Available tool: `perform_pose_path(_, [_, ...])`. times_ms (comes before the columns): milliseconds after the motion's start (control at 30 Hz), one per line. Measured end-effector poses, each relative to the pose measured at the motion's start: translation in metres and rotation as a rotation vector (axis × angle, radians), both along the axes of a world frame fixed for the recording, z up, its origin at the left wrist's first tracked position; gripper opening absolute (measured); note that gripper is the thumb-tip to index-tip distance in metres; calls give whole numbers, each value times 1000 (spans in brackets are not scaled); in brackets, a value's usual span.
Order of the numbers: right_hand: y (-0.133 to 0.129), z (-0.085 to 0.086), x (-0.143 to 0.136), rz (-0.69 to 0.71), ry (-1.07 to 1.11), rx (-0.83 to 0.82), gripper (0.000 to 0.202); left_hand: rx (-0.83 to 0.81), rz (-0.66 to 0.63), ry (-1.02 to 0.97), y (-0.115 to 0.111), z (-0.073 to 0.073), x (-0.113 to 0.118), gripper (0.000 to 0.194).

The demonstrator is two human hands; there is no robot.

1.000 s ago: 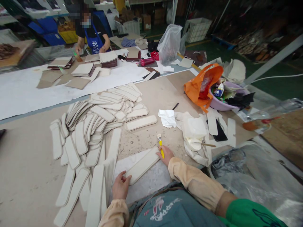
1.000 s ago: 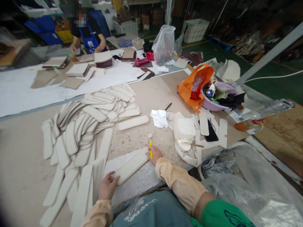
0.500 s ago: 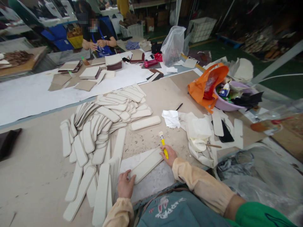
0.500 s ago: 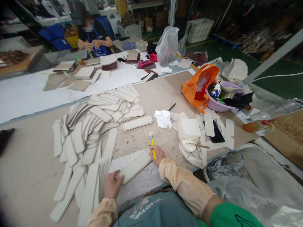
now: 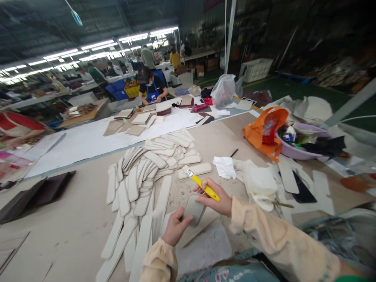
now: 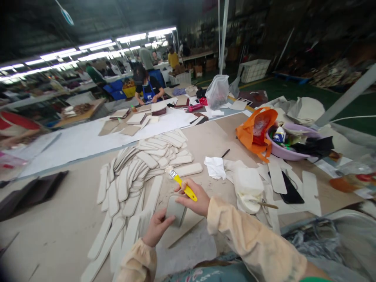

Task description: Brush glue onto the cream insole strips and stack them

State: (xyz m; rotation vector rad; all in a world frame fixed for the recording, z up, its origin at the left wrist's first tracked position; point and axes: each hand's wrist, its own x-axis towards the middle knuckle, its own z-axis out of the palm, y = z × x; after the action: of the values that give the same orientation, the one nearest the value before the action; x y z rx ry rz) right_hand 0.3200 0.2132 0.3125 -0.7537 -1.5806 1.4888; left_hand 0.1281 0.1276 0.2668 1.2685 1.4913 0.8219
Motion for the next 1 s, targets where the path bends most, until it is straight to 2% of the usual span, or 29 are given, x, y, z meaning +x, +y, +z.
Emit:
perform_pose_path(100, [12, 6, -1, -137, -9, 34, 35, -81, 142, -222, 1, 6, 23, 35])
perform_pose_path(200, [16, 3, 1, -222, -21, 40, 38, -125, 257, -335, -4, 11, 45, 36])
perform_pose_path(300, [16, -1, 4, -259, -25, 27, 36, -112, 336, -394, -9, 16, 63, 35])
perform_pose_path(467, [18, 1, 11, -276, 13, -3, 33, -100, 391, -515, -9, 26, 85, 32])
perform_pose_path(567, [22, 3, 20, -267, 18, -19, 34, -104, 356, -633, -11, 33, 96, 35])
perform_pose_path(700, [31, 1, 38, -291, 24, -11, 35, -223, 255, -794, -21, 39, 111, 52])
perform_pose_path(900, [48, -8, 70, -322, 76, -70, 41, -296, 104, -870, -43, 29, 137, 50])
perform_pose_path(1000, [51, -12, 84, -330, 84, -78, 42, -320, 86, -895, -48, 25, 150, 49])
